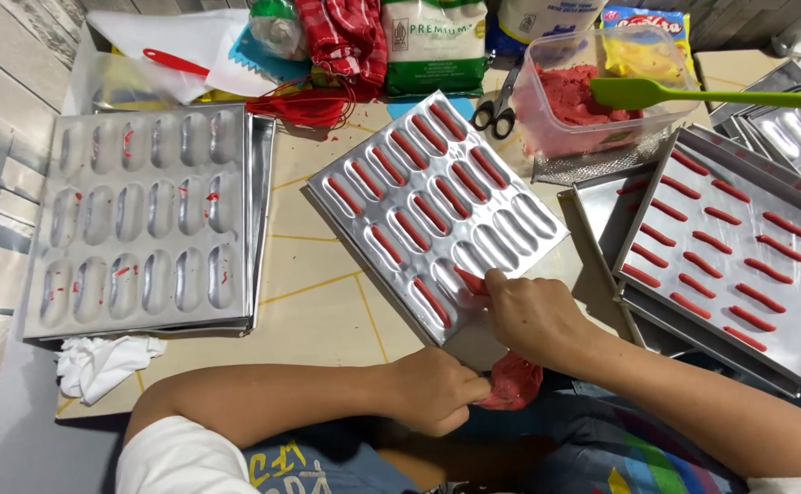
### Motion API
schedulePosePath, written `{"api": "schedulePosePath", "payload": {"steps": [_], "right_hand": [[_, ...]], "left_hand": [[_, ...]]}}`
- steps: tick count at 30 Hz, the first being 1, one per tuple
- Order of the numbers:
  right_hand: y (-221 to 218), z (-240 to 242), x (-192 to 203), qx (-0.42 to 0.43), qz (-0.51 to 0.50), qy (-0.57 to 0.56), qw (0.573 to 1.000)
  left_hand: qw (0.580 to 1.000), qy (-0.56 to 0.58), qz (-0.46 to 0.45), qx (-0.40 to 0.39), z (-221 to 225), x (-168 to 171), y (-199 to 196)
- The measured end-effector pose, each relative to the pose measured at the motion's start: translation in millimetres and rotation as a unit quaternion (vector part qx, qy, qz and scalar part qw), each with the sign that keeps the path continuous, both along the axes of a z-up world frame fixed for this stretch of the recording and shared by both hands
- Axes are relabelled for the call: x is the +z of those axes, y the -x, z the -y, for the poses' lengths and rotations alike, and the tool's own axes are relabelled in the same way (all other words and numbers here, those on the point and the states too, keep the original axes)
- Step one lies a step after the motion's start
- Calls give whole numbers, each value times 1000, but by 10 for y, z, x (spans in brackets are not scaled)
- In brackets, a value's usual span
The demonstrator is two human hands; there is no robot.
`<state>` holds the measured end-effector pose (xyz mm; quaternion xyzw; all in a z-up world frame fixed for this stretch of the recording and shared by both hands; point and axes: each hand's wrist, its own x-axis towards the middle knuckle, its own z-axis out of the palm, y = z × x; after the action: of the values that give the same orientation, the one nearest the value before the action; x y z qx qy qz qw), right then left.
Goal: Filling a metal mold with red dough using a piping bag and leveling it with a spatula.
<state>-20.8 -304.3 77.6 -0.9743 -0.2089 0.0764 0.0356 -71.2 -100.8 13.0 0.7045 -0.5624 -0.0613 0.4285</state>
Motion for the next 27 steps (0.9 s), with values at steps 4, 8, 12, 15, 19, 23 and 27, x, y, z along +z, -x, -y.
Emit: {"api": "schedulePosePath", "payload": {"steps": [4, 8, 12, 15, 19, 23, 27], "right_hand": [[-21, -44, -24, 22, 24, -15, 999], [-52, -123, -23, 22, -9, -15, 1000], [-73, -141, -74, 63, 34, -21, 997], [-106, -152, -104, 61, 16, -7, 998], [-120, -182, -90, 51, 5, -2, 999], [-130, -196, -97, 47, -12, 1, 999], [-135, -193, -110, 54, -18, 18, 998]], "left_hand": [[1000, 7, -12, -8, -9, 23, -13], [999, 6, -39, -13, -20, 60, -33], [999, 2, -30, -15, -17, 41, -43], [999, -4, -27, -21, -18, 30, -56], [1000, 7, -23, -14, -12, -6, -53], [999, 5, -31, -13, -10, -2, -55], [999, 5, -33, -19, -14, 1, -61]]}}
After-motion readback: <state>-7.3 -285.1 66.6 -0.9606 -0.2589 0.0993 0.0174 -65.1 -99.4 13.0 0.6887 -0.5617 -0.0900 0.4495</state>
